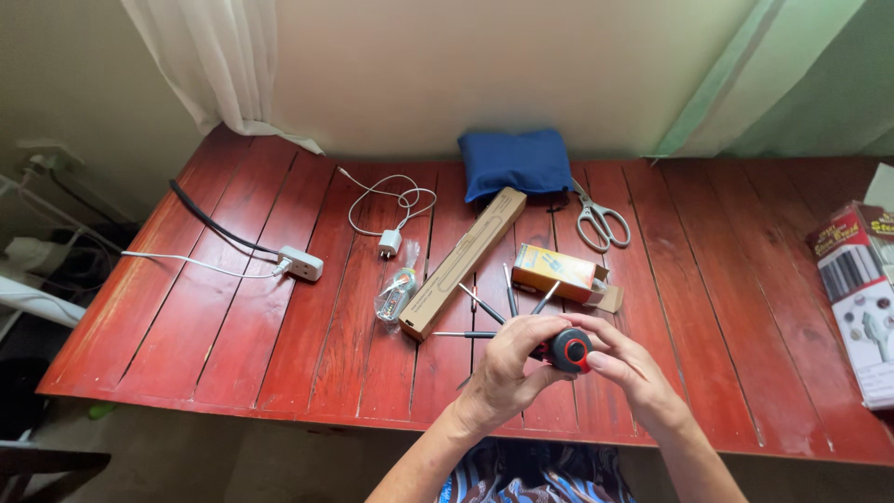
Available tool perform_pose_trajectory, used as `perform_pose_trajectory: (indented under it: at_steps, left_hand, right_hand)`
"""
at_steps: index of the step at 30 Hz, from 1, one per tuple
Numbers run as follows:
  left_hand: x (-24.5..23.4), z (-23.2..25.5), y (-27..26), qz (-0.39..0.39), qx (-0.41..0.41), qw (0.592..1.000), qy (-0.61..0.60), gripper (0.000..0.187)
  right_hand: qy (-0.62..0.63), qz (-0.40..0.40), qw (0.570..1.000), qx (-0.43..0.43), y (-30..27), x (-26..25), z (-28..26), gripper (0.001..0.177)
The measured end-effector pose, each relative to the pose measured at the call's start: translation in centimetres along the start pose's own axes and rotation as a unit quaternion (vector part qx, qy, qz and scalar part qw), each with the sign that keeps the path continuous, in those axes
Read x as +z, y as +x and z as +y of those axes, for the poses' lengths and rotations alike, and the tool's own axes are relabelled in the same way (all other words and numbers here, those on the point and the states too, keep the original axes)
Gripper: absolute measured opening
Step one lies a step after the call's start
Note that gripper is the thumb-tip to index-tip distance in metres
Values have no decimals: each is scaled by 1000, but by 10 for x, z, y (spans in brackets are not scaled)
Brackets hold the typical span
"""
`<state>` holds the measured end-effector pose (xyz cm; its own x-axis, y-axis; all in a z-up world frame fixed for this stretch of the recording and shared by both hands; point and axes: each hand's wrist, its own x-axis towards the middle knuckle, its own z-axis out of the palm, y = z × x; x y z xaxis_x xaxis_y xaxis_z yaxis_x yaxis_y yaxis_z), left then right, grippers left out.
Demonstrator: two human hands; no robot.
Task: The person assembles a multi-bit screwdriver by inserting a red cap and multiple metal bits into a black handle. They then use scissors to open a long cardboard box and remove a plastic-wrapped white device.
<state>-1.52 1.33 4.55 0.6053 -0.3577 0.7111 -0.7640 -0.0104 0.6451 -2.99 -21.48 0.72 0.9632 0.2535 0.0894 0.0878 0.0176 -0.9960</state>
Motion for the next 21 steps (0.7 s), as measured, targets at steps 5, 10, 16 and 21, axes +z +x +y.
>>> perform_pose_trajectory:
  at_steps: [5, 10, 16, 21]
  left_hand:
    - [5, 6, -6, -16, 32, 996, 84, 57]
    - [12, 9, -5, -18, 60, 988, 139, 54]
    - [20, 12, -6, -37, 75, 981, 177, 50]
    - [24, 2, 3, -60, 60, 970, 226, 42]
  right_hand:
    - [150, 31, 987, 44, -9, 20, -1, 67]
    - [224, 44, 971, 66, -12, 19, 9, 63]
    - [281, 62, 957, 29, -18, 13, 25, 57]
    - [308, 60, 949, 18, -4, 4, 49, 57]
